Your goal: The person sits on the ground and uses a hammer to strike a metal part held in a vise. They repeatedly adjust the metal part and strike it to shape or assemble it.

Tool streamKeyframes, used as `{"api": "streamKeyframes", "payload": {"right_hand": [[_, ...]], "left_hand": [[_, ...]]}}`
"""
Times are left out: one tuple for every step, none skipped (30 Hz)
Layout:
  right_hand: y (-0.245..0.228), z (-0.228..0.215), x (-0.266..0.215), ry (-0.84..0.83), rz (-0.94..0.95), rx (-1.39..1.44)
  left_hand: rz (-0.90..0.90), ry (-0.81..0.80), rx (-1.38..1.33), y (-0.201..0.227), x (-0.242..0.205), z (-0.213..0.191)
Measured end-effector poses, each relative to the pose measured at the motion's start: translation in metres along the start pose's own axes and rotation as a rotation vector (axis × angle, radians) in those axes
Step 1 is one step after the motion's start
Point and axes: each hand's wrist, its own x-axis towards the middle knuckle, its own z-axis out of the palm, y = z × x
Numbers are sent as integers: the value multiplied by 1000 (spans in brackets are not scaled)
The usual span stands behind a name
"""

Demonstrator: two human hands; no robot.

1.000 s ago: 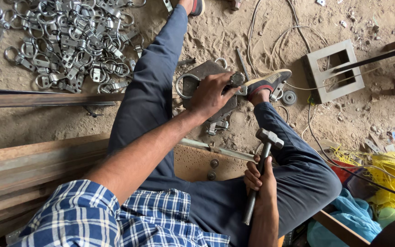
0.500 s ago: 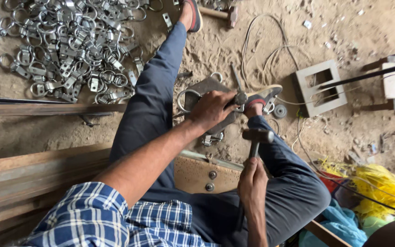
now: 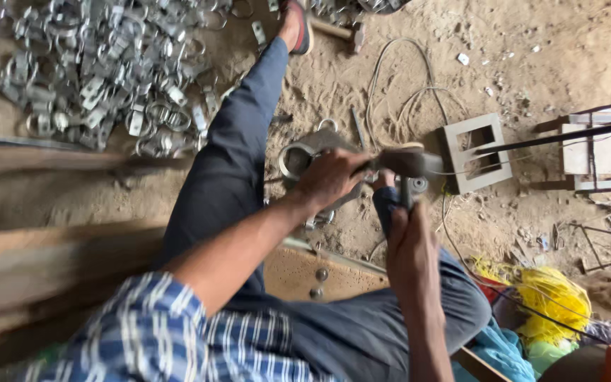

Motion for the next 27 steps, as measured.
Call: {"api": "streamKeyframes", "payload": {"right_hand": [[8,-7,-3,-16,66,8],[18,-15,-6,-36,142,-22],[24,-8,-8,-56,204,-37],[29,6,-11,-75,229,141],[42,4,-30,-82,306,284],[55,1,-48,-84,381,427],[64,7,-50,-71,415,594],[72,12,-52,-60,444,761],[79,23,-64,-79,493,935],[86,35,-77,-103,542,1022],[98,47,-83,-114,577,1108],[111,61,-90,-124,613,1194],[128,74,-94,-188,672,1349],[144,86,-94,-252,729,1504],[157,97,-97,-330,787,1663],[166,103,-101,-323,755,1825],[173,103,-103,-301,717,1983],[176,100,-104,-277,674,2140],[178,97,-99,-231,665,2063],[177,94,-95,-185,656,1985],[172,96,-94,-154,658,1915],[167,98,-92,-172,661,1925],[167,96,-88,-185,663,1930],[166,95,-85,-198,664,1935],[165,96,-83,-225,669,1911],[164,97,-82,-251,674,1888],[162,97,-82,-277,683,1864]], "left_hand": [[36,54,2,0,0,-7],[62,79,16,6,-3,-6],[90,108,53,10,-7,-7],[119,136,90,9,-10,-10],[74,99,18,16,-19,-3],[28,59,-54,18,-27,-2],[5,40,-92,13,-18,-8],[-23,6,-82,14,-4,-7],[-85,-41,-64,14,-5,-7],[-147,-87,-47,14,-9,-9],[-220,-122,-34,11,-7,-10],[-294,-156,-22,8,-6,-10],[-370,-190,-17,7,-7,-7],[-316,-86,-42,5,-8,-5],[-268,19,-58,2,-13,-8],[-218,124,-73,0,-19,-12],[-188,181,-81,0,-23,-14],[-158,237,-90,1,-27,-18],[-119,301,-100,2,-24,-18],[-152,269,-91,4,-20,-15],[-196,232,-67,5,-23,-17],[-239,195,-44,4,-27,-19],[-243,194,-81,5,-27,-15],[-246,194,-118,5,-27,-9],[-245,194,-158,4,-26,-3],[-215,202,-134,2,-25,3],[-187,208,-111,1,-25,7]]}}
